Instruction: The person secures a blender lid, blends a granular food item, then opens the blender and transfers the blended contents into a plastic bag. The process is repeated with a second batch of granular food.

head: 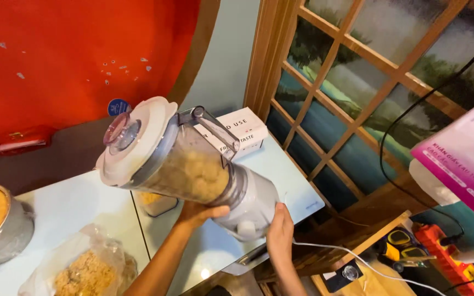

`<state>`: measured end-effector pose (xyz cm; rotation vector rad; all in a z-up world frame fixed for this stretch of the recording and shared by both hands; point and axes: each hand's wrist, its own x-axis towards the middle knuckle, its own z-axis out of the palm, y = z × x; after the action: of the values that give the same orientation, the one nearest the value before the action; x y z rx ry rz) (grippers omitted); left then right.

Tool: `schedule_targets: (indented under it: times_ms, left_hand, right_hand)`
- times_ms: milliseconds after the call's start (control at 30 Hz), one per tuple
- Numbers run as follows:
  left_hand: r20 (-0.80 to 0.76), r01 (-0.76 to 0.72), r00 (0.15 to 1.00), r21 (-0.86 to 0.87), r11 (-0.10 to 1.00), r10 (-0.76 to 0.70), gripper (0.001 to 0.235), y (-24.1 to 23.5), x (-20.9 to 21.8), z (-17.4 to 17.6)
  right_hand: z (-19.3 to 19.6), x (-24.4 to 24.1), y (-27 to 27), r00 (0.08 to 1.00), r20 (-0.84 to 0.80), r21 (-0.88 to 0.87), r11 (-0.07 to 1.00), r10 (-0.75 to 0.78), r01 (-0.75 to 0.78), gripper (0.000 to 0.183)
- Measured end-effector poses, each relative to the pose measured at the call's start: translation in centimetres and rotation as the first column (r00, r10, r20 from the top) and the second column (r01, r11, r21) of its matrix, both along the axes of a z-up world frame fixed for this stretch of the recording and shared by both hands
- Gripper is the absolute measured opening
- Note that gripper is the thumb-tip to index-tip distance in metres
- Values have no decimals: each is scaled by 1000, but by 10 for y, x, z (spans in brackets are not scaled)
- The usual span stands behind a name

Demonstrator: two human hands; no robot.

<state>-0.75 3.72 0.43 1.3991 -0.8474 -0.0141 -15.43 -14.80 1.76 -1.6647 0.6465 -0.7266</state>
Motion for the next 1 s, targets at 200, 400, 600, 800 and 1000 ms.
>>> schedule_targets:
  times_ms: [200,400,600,800,1000]
  left_hand:
    - [-269,-35,963,-94,995,8,94,-15,1,10]
    - [-545,-133,833,-32,991,94,87,-23,12,5]
    - [-323,-230,918,43,972,231,97,-19,24,-11]
    - [-172,-324,931,11,946,321,96,-19,0,-13]
    - [-330,-207,928,-67,976,174,63,-24,-9,1]
  right_hand:
    - [-8,6,-5,998,-65,109,994,16,-9,59]
    - [-33,23,-21,972,-202,151,984,120,-90,71]
    - [-14,22,-5,953,-186,346,924,238,-163,64]
    - [-64,-12,21,950,-16,-720,662,-312,206,51]
    - [-35,-4,48,965,-238,404,915,109,-4,48]
